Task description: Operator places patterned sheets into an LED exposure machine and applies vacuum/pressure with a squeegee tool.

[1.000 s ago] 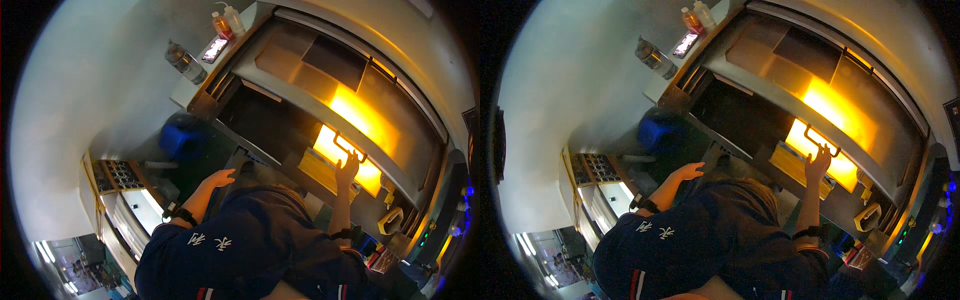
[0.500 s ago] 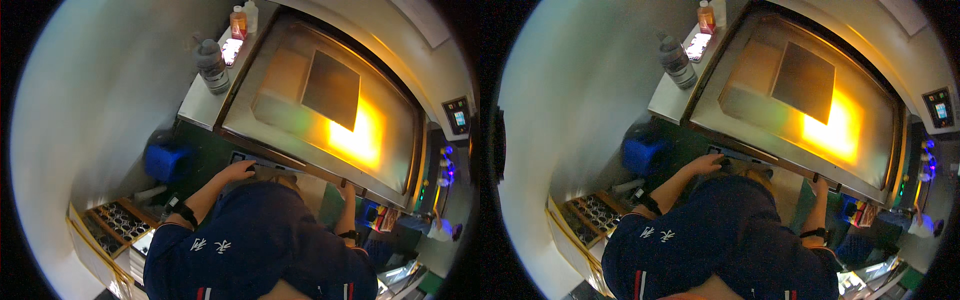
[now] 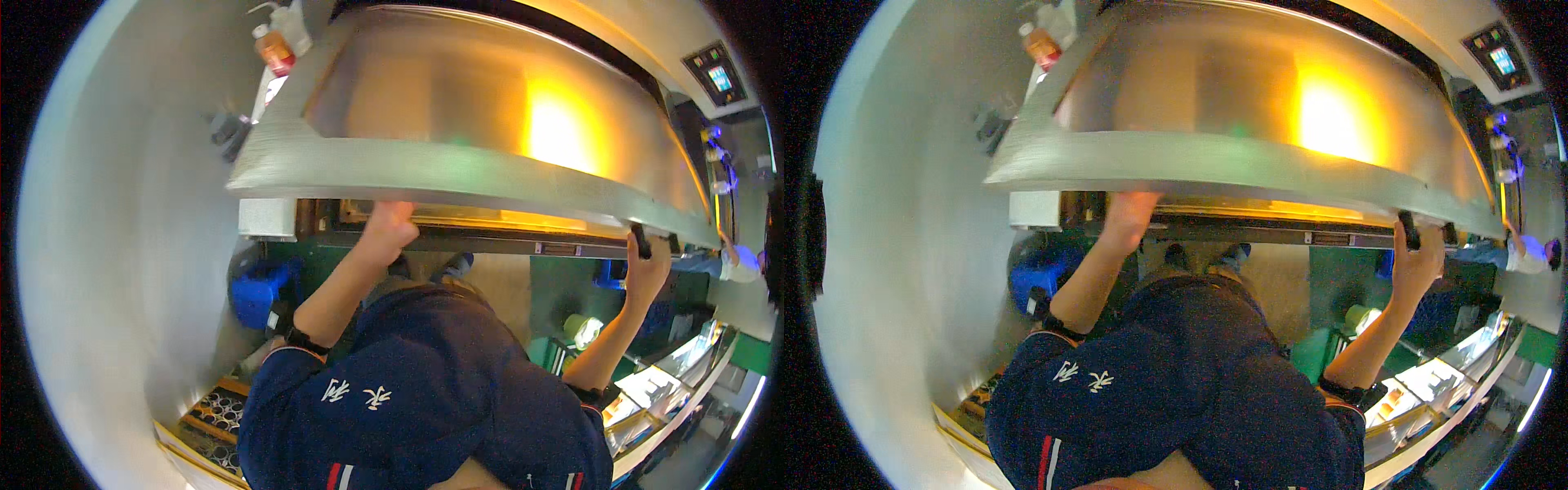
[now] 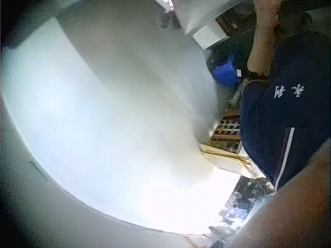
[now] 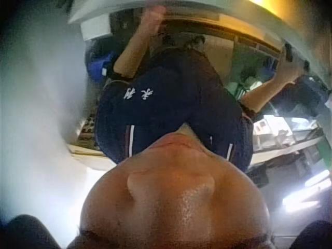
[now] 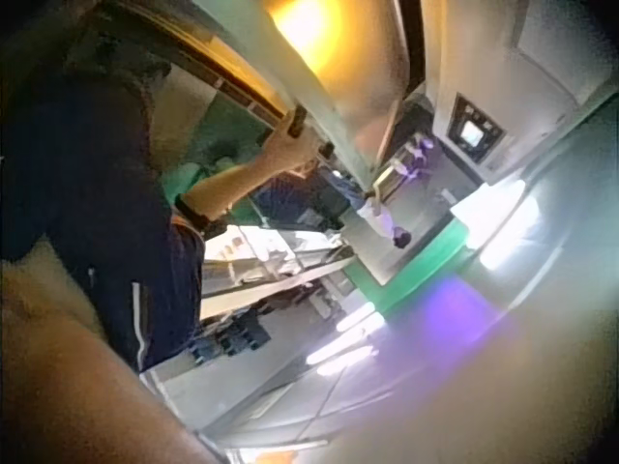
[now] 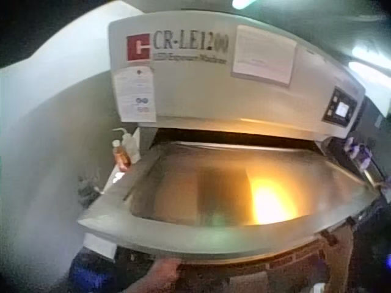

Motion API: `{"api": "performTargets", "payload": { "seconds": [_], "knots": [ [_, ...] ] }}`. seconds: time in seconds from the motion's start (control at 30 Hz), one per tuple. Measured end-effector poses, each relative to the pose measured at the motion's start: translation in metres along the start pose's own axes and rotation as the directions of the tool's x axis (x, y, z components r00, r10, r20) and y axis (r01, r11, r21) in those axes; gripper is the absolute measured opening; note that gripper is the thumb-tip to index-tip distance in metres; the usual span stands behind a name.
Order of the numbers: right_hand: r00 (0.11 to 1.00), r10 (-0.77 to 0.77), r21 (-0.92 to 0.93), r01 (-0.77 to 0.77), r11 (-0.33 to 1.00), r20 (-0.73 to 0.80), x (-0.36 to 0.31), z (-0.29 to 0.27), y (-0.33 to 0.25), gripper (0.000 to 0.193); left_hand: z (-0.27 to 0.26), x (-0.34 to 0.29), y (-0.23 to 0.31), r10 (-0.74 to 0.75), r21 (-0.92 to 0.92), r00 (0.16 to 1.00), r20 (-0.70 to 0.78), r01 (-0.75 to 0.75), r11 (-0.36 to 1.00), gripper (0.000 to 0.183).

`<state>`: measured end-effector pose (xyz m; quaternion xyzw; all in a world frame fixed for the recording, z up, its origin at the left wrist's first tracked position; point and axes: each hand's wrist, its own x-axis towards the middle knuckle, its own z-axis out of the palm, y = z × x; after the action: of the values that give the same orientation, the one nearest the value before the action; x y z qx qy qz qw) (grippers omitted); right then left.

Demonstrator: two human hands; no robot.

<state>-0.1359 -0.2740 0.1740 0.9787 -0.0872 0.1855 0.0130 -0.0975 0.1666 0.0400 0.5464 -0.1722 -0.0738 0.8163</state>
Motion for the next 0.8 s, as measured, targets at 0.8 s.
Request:
{"api": "performTargets", "payload": {
  "seconds": [0.8],
  "knots": [
    [0.952, -0.025, 0.226, -0.047, 0.973, 0.306, 0.075, 0.403, 0.090, 0.085, 0.085, 0.148, 0.154, 0.328, 0.125, 0.638, -0.697, -0.342, 0.931, 0.098]
  ]
}}
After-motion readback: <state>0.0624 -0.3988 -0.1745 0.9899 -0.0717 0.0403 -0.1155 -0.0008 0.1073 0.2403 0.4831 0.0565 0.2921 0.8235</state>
